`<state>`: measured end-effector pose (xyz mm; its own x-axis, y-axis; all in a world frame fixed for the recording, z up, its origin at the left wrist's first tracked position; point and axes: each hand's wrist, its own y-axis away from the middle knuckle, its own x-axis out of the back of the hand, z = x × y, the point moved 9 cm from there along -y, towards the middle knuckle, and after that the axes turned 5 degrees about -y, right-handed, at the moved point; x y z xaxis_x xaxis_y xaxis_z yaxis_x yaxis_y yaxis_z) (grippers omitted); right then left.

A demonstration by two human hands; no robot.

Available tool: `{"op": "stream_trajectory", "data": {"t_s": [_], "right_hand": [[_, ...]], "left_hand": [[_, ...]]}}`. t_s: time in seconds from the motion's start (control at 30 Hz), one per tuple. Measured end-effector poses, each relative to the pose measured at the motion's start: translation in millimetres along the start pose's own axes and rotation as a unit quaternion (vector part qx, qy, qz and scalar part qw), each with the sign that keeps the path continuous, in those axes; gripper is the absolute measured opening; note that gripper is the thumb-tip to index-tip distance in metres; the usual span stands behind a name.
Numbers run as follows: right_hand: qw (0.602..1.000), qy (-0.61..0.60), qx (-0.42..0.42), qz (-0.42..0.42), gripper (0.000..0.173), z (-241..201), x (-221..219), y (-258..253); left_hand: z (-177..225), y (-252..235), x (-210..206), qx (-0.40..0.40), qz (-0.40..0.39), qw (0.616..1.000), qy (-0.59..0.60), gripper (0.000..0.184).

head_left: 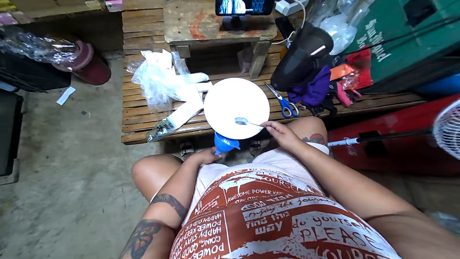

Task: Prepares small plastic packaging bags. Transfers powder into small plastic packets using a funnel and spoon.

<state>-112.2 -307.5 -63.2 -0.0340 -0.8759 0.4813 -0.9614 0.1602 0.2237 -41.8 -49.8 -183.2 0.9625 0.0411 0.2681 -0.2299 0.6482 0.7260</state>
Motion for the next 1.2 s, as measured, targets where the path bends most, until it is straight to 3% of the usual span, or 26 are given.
{"op": "stream_trajectory", "data": {"t_s": [0.1, 0.23, 0.43, 0.6, 0.8, 0.87, 0.97, 1.1, 1.2], "right_hand": [[1.0, 0.027, -0.011, 0.011, 0.036, 4.4, 0.8, 2.6], [0.996, -0.027, -0.02, -0.082, 0.033, -9.0, -21.5, 14.3], [0.999, 0.029, -0.033, 0.021, 0.037, 1.4, 0.4, 2.5], [0.996, 0.0, 0.01, -0.091, 0.033, -18.8, -31.1, 20.1], [0.994, 0.081, -0.032, 0.059, 0.038, -4.0, 29.3, 15.9], [0.989, 0.106, -0.063, 0.076, 0.039, 2.9, 33.0, 19.6], [0.994, 0.082, -0.059, 0.041, 0.036, -2.0, 3.9, 29.5], [0.997, 0.003, -0.01, -0.074, 0.034, -23.9, -39.2, 40.1], [0.999, 0.015, 0.005, -0.034, 0.035, -19.8, -22.8, 34.5]], "left_hand": [[0.3, 0.5, 0.1, -0.001, -0.002, 1.0, 0.006, 0.047], [-1.0, -1.9, 0.1, -0.005, 0.001, 1.0, -0.008, 0.046], [1.7, 0.1, 0.7, -0.007, 0.002, 1.0, -0.005, 0.046], [2.9, 0.2, 0.5, -0.014, 0.002, 1.0, -0.008, 0.046], [2.4, -0.1, -2.6, -0.008, -0.011, 1.0, -0.002, 0.046], [3.9, 0.5, -4.6, -0.01, -0.017, 1.0, 0.006, 0.045], [6.2, 0.6, -6.6, -0.012, -0.024, 1.0, 0.005, 0.044], [6.5, 1.3, -7.2, -0.012, -0.028, 1.0, 0.007, 0.044], [6.6, 1.1, -7.1, -0.009, -0.029, 1.0, -0.004, 0.045]]}}
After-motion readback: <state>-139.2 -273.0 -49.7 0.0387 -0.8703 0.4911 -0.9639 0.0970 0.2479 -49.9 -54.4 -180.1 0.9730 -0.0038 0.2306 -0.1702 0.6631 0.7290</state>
